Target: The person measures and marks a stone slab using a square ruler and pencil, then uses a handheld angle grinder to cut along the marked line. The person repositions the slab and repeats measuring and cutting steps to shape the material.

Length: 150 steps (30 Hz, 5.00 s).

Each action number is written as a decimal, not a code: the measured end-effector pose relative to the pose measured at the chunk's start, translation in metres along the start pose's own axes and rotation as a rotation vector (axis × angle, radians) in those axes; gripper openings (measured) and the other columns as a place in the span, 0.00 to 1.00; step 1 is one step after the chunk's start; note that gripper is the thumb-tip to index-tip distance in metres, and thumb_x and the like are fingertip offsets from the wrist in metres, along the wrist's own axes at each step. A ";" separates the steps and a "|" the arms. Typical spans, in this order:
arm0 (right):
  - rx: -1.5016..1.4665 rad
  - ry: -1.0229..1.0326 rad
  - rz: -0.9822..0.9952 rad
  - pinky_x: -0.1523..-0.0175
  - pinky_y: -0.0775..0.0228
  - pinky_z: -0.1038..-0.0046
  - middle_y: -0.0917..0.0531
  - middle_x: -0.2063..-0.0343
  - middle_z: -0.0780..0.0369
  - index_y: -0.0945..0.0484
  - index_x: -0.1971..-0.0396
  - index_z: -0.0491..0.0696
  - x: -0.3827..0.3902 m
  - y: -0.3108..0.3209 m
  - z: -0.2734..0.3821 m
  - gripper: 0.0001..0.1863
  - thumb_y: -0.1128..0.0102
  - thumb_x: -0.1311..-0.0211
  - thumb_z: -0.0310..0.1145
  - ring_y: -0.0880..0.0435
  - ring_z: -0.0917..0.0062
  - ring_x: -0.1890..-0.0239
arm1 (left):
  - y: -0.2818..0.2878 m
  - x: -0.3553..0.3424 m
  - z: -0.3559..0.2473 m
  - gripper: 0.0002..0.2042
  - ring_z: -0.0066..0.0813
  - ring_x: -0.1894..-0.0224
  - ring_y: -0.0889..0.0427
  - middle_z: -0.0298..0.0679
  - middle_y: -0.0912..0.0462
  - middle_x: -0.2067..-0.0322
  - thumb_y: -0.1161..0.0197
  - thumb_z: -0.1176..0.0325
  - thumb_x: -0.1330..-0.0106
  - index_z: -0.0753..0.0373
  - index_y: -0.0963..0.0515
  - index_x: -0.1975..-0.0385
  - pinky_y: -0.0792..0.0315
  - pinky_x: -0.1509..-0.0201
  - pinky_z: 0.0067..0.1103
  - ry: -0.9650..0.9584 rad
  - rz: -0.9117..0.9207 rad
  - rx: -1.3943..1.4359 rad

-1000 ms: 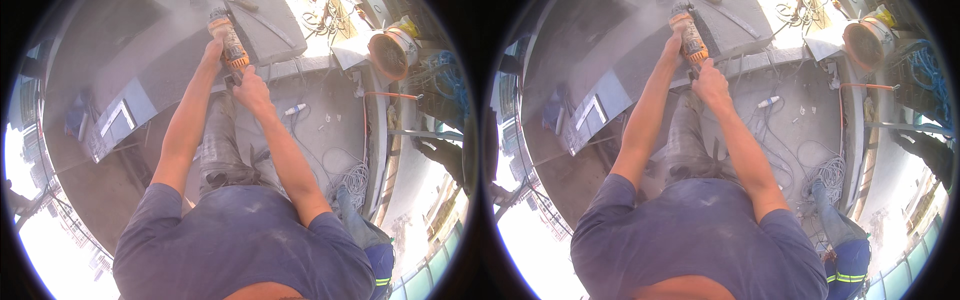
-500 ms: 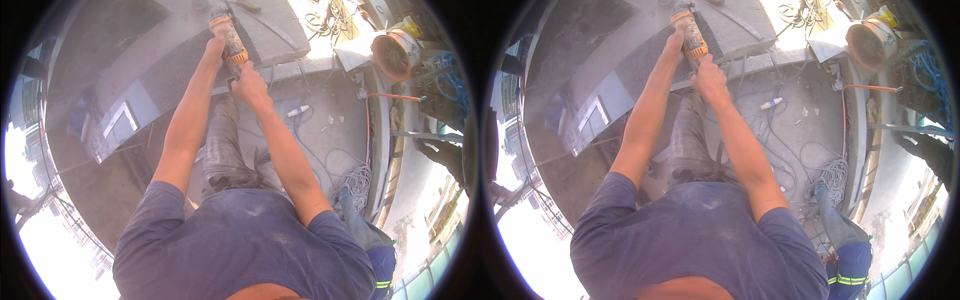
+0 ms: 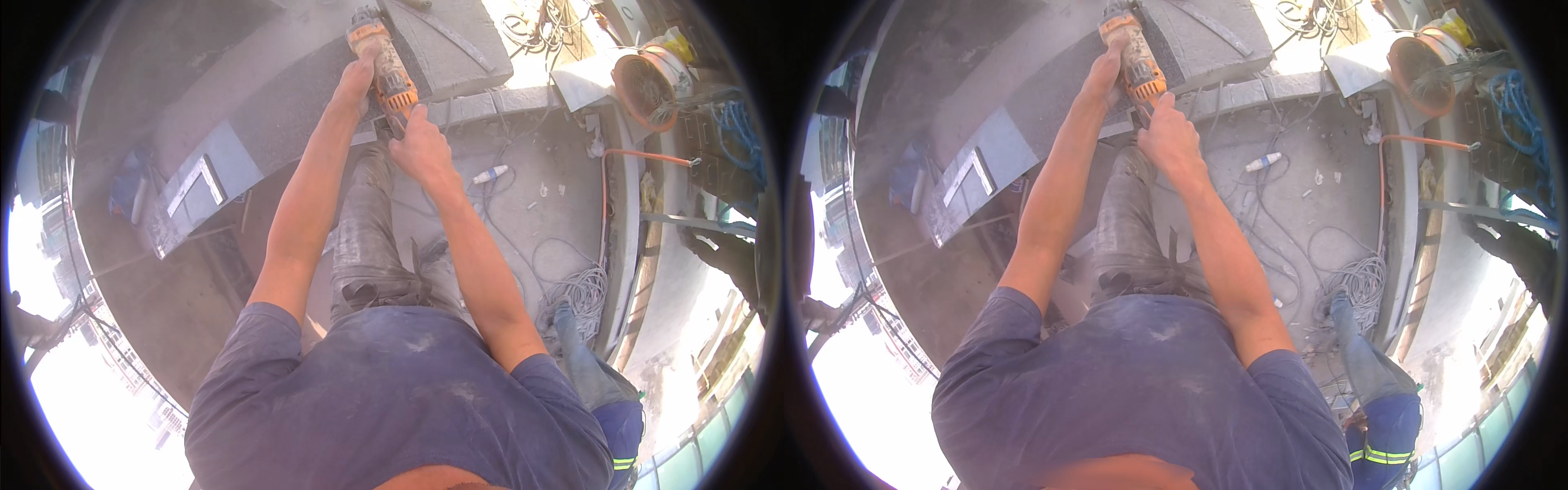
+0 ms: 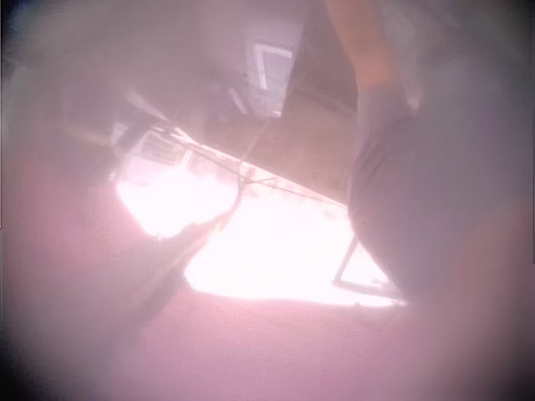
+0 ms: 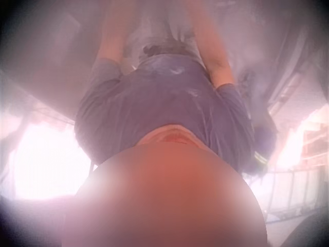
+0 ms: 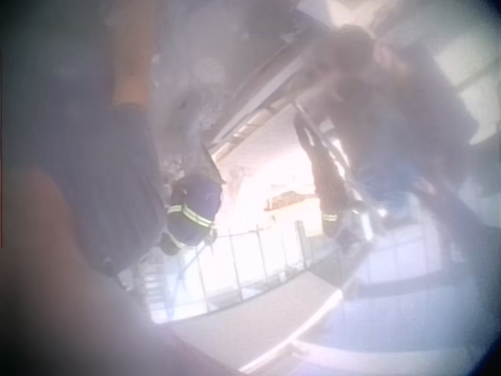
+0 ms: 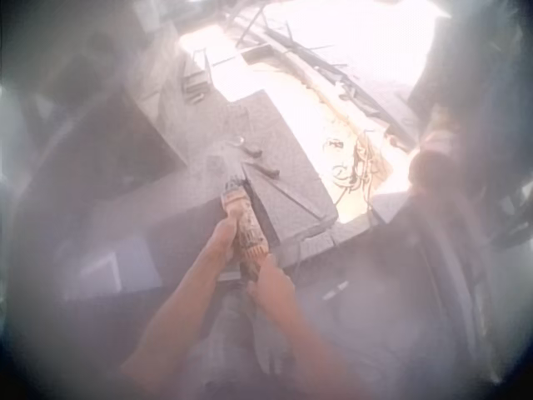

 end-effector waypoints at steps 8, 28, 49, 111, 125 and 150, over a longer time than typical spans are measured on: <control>-0.004 0.024 -0.026 0.38 0.19 0.44 0.11 0.52 0.38 0.34 0.42 0.38 -0.026 -0.004 0.008 0.27 0.31 0.35 0.30 0.11 0.38 0.45 | -0.001 -0.023 -0.014 0.39 0.43 0.38 0.14 0.51 0.15 0.39 0.37 0.41 0.20 0.76 0.27 0.29 0.23 0.32 0.38 0.060 -0.200 -0.198; -0.014 0.013 -0.013 0.39 0.19 0.43 0.11 0.53 0.37 0.34 0.43 0.39 0.004 -0.004 -0.004 0.27 0.30 0.35 0.32 0.11 0.37 0.46 | 0.000 0.017 0.027 0.34 0.35 0.37 0.18 0.44 0.15 0.40 0.41 0.42 0.18 0.69 0.24 0.31 0.30 0.29 0.34 -0.016 -0.093 -0.221; -0.001 0.002 -0.039 0.43 0.19 0.42 0.11 0.57 0.36 0.33 0.45 0.38 0.023 -0.005 -0.015 0.27 0.30 0.37 0.33 0.11 0.35 0.50 | -0.008 0.028 0.008 0.38 0.42 0.34 0.18 0.49 0.17 0.35 0.38 0.41 0.20 0.73 0.26 0.28 0.29 0.27 0.37 0.053 -0.013 -0.154; -0.016 0.012 -0.055 0.40 0.20 0.43 0.11 0.51 0.37 0.33 0.42 0.38 0.003 -0.010 -0.011 0.29 0.31 0.38 0.32 0.12 0.36 0.46 | -0.005 0.008 0.004 0.50 0.49 0.33 0.18 0.58 0.19 0.34 0.31 0.36 0.30 0.84 0.29 0.28 0.25 0.30 0.39 0.045 -0.077 -0.179; -0.012 -0.032 0.001 0.39 0.18 0.45 0.11 0.52 0.38 0.33 0.40 0.39 0.032 -0.005 -0.017 0.29 0.30 0.36 0.32 0.11 0.40 0.45 | 0.005 0.017 0.021 0.53 0.53 0.25 0.26 0.62 0.26 0.27 0.32 0.34 0.29 0.82 0.34 0.23 0.34 0.21 0.40 0.030 0.006 -0.241; 0.000 0.011 -0.037 0.40 0.20 0.44 0.12 0.51 0.38 0.33 0.41 0.38 -0.006 -0.008 -0.011 0.29 0.31 0.38 0.32 0.12 0.38 0.45 | -0.005 0.004 -0.003 0.50 0.49 0.30 0.20 0.60 0.21 0.33 0.34 0.37 0.27 0.85 0.32 0.26 0.27 0.27 0.38 0.077 -0.097 -0.220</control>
Point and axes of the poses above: each hand's wrist, its own x-axis away from the middle knuckle, its own y-axis out of the back of the hand, z = x × y, the point moved 2 cm from there along -x, towards the middle knuckle
